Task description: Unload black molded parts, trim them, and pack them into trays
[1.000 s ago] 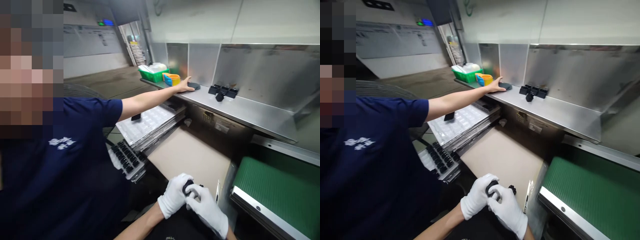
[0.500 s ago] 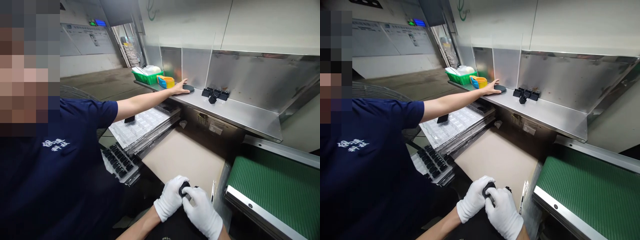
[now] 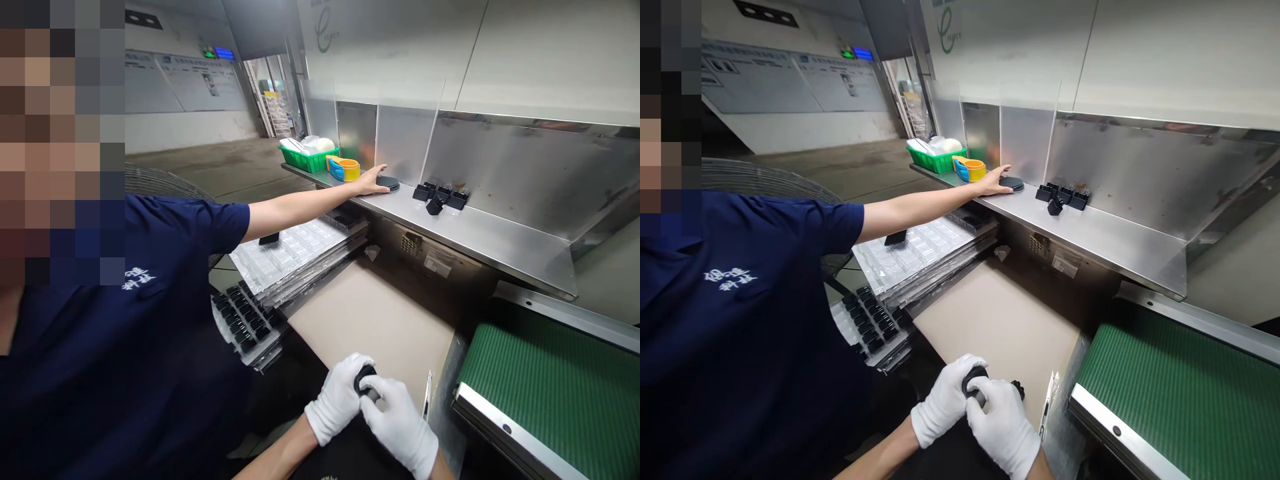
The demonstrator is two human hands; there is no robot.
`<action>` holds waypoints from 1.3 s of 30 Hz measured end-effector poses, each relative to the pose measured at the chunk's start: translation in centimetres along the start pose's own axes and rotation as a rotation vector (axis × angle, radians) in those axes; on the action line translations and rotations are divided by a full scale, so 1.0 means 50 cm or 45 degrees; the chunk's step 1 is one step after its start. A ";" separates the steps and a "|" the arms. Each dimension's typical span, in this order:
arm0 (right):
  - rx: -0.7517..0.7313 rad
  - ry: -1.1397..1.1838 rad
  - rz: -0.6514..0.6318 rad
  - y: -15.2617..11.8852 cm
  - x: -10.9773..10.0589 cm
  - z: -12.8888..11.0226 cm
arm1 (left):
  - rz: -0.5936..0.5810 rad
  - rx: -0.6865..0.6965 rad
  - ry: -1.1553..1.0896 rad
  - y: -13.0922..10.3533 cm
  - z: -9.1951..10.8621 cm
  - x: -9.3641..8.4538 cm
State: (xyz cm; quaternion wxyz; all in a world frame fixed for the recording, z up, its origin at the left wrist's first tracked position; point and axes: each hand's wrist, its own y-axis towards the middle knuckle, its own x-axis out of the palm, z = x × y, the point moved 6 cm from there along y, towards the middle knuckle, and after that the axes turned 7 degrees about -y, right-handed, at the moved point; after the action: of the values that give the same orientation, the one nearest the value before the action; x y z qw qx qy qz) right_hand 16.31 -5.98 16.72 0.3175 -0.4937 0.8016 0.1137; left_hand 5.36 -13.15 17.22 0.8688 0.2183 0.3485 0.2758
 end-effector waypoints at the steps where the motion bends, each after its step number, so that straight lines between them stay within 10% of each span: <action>1: -0.009 -0.022 0.025 -0.001 0.003 0.001 | -0.004 -0.049 -0.040 -0.005 -0.008 0.002; 8: -0.034 0.094 0.044 0.007 0.005 0.006 | -0.083 -0.520 -0.113 -0.027 -0.045 0.013; 18: -0.024 0.078 0.204 0.100 -0.109 -0.018 | 0.205 0.022 -0.097 -0.010 0.014 -0.047; 23: -0.172 -0.567 0.589 0.342 -0.314 -0.163 | 0.069 0.101 -0.009 0.224 0.066 -0.112; 28: -0.038 -0.951 0.676 0.613 -0.474 -0.275 | 0.168 -0.191 0.067 0.543 0.001 -0.178; 34: 0.108 -0.870 0.634 0.843 -0.534 -0.268 | 0.359 -0.252 0.038 0.785 -0.135 -0.246; 39: 0.151 -0.685 0.584 0.940 -0.534 -0.243 | 0.524 -0.276 -0.018 0.887 -0.244 -0.278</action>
State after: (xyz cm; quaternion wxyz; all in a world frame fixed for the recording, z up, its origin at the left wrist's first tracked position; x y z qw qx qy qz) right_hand -20.82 30.05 36.54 0.5115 -0.2339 0.7845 0.2612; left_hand -26.41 13.72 41.23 0.8150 0.1921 0.2590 0.4814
